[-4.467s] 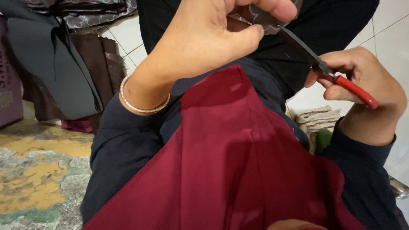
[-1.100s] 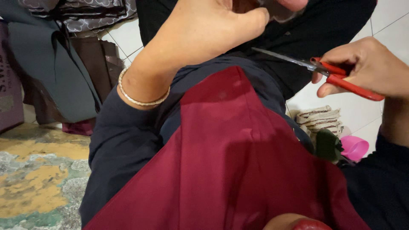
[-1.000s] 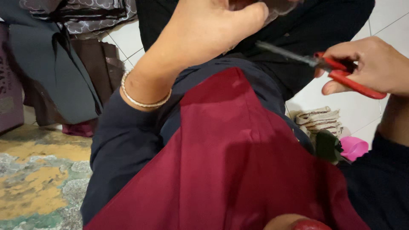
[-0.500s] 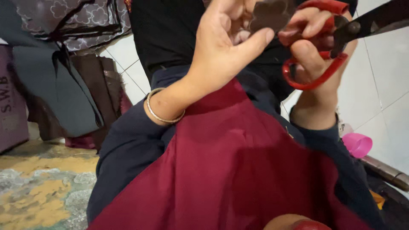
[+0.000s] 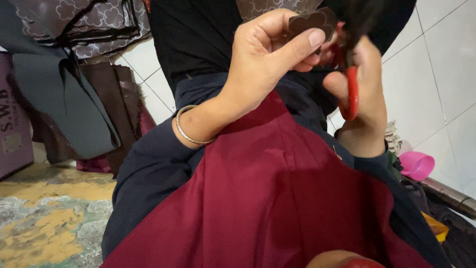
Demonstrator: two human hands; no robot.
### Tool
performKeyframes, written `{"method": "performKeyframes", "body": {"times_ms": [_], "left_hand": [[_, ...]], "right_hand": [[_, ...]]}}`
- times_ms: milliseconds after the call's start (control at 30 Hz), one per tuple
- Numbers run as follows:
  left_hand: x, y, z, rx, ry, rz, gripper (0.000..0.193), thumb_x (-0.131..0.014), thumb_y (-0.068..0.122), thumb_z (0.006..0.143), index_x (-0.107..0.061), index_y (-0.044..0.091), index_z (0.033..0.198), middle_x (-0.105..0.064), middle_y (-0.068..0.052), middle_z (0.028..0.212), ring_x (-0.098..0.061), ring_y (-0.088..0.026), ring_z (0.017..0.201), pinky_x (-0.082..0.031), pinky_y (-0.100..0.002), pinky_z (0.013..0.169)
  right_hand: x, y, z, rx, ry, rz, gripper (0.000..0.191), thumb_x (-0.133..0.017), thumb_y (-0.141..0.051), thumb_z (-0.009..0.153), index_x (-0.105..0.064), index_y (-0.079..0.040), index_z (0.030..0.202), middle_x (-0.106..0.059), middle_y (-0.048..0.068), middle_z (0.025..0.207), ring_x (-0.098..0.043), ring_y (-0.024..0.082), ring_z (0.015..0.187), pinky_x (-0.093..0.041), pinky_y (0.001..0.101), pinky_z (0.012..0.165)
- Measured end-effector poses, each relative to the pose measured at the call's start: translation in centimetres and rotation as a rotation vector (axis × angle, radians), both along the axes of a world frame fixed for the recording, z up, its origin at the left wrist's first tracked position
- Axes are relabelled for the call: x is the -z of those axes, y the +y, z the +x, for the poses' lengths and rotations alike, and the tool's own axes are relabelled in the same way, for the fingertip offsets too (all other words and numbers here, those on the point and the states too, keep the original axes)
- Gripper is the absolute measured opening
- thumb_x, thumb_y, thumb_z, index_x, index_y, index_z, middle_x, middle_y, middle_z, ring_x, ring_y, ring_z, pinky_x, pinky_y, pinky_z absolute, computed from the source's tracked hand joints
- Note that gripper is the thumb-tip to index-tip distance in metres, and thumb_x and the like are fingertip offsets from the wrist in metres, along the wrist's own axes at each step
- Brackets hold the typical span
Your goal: The person sits on the floor and uses red-handled scissors to cut a brown patterned fabric into small shapes. They hold the fabric with the left hand and cut with the right hand, repeatedly trimming the edges to form rounded shapes.
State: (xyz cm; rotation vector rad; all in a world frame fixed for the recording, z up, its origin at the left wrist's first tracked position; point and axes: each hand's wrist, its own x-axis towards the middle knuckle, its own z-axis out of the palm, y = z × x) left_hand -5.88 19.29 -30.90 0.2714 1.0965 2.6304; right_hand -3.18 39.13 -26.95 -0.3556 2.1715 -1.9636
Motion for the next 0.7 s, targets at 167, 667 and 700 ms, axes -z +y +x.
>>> {"method": "performKeyframes", "body": {"times_ms": [167,667,700], "left_hand": [[-0.2,-0.3,0.1,-0.017,0.102,-0.056,0.012,-0.073,0.011,0.106,-0.068,0.000,0.103,-0.073,-0.006,0.086,-0.070,-0.008,0.072,-0.059,-0.021,0.067],[-1.2,-0.8,0.0,0.009,0.159,-0.193,0.011,-0.073,0.007,0.103,-0.068,0.001,0.095,-0.073,-0.004,0.084,-0.067,-0.004,0.068,-0.053,-0.018,0.060],[-1.3,-0.8,0.0,0.015,0.156,-0.172,0.011,-0.073,0.007,0.103,-0.067,0.002,0.095,-0.073,-0.004,0.084,-0.067,-0.005,0.067,-0.053,-0.019,0.060]], "right_hand": [[0.6,1.7,0.5,-0.102,-0.062,0.205,0.091,-0.071,-0.079,0.086,-0.060,-0.001,0.132,-0.059,-0.002,0.109,-0.048,0.006,0.093,-0.041,0.0215,0.087],[1.6,3.4,0.2,-0.244,-0.029,0.229,0.097,-0.060,-0.091,0.080,-0.061,-0.003,0.120,-0.061,0.004,0.096,-0.059,0.011,0.082,-0.049,0.0237,0.072],[1.8,3.5,0.1,-0.256,-0.023,0.234,0.098,-0.059,-0.093,0.079,-0.060,-0.004,0.119,-0.060,0.004,0.095,-0.059,0.011,0.081,-0.050,0.0236,0.071]]}}
